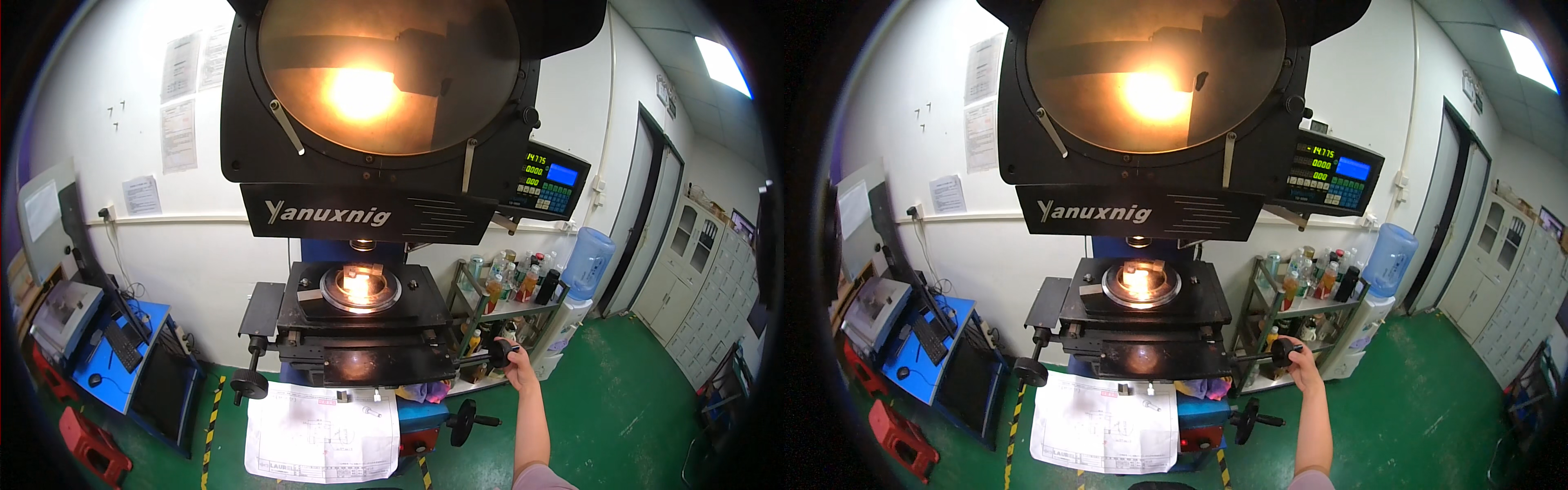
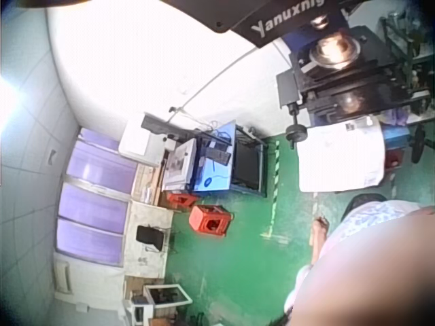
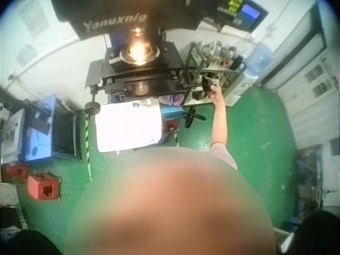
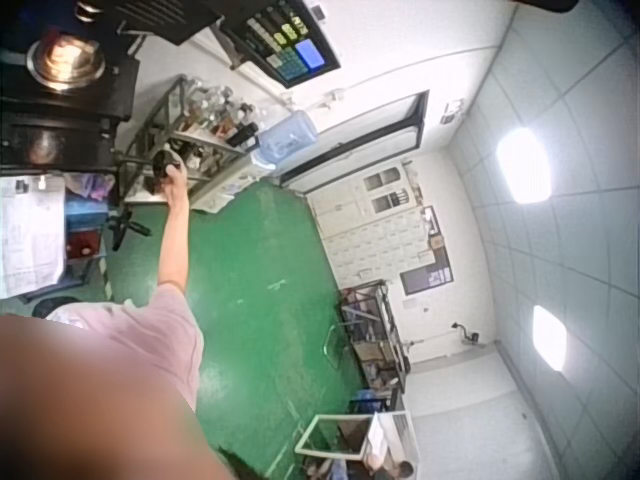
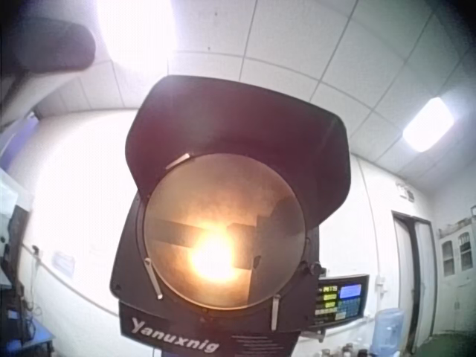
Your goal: Inspecting a small hardware part using a profile projector and comparing it to dimensions on a technical blueprint.
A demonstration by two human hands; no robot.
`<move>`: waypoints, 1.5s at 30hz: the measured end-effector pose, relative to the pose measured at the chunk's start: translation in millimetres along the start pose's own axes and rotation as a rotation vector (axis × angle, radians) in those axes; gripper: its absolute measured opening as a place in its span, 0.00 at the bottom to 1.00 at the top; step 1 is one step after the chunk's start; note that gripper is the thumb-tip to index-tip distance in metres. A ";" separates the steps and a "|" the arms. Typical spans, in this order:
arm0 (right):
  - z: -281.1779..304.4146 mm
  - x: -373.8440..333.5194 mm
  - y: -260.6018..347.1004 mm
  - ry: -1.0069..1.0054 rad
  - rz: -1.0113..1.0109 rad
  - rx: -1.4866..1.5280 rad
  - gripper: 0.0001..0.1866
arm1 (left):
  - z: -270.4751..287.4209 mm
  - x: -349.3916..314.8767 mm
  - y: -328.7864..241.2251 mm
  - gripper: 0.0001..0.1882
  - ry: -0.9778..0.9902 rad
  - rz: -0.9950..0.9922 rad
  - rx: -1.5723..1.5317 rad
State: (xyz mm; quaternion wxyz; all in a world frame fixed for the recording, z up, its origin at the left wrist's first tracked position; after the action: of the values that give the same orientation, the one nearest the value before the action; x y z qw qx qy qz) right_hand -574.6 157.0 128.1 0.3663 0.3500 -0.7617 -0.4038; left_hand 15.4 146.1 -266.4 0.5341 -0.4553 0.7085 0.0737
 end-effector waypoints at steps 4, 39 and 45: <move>-0.2 0.7 1.8 -0.007 0.016 0.005 0.28 | -1.1 -1.4 -1.8 0.05 -0.001 -0.023 -0.011; 47.0 3.2 -22.1 -0.051 -0.097 0.006 0.25 | -22.7 -64.5 -6.1 0.05 -0.023 -0.003 -0.022; 42.1 4.7 -25.1 0.008 -0.118 0.052 0.23 | -17.2 -67.1 -0.4 0.09 -0.029 0.039 -0.034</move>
State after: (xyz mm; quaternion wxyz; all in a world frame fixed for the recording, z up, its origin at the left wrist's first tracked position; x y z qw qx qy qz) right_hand -606.4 157.4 90.4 0.3358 0.4055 -0.7485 -0.4031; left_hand 4.8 173.7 -203.7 0.5348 -0.4495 0.7081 0.1028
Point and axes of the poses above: each hand's wrist, its own x-axis towards the middle knuckle, its own z-axis out of the back of the hand, y = z × x, the point moved 9 cm from there along x, towards the middle knuckle, and after that the axes turned 1 degree about y, right-handed, at the moved point
